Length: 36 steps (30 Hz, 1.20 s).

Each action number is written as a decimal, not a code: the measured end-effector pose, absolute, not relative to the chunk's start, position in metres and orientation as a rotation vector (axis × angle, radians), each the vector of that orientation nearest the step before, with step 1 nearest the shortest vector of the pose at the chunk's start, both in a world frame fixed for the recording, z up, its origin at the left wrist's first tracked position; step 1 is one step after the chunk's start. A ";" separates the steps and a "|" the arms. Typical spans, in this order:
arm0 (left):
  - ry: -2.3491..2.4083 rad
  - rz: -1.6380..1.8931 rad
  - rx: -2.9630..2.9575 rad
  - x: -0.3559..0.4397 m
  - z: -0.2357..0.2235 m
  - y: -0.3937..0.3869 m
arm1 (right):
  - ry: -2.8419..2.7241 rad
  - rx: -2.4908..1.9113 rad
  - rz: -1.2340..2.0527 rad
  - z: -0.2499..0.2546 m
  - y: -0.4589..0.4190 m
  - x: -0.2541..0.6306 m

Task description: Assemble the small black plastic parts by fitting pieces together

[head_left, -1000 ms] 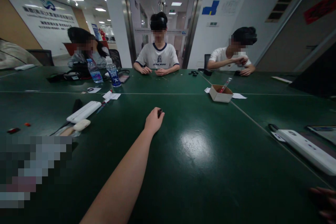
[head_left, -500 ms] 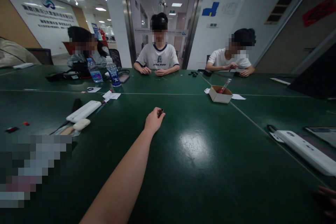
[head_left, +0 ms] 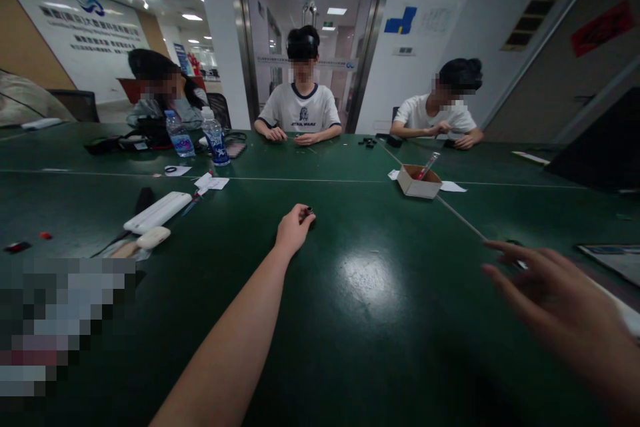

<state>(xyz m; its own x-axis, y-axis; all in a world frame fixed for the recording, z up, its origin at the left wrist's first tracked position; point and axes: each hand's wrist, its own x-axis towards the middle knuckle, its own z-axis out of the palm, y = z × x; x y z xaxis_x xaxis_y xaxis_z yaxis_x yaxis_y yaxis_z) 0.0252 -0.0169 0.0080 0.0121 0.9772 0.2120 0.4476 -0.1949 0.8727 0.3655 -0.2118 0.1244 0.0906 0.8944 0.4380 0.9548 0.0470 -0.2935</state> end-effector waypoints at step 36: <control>1.069 1.480 1.360 0.025 0.000 -0.004 | -1.033 -0.780 1.588 0.004 -0.005 0.172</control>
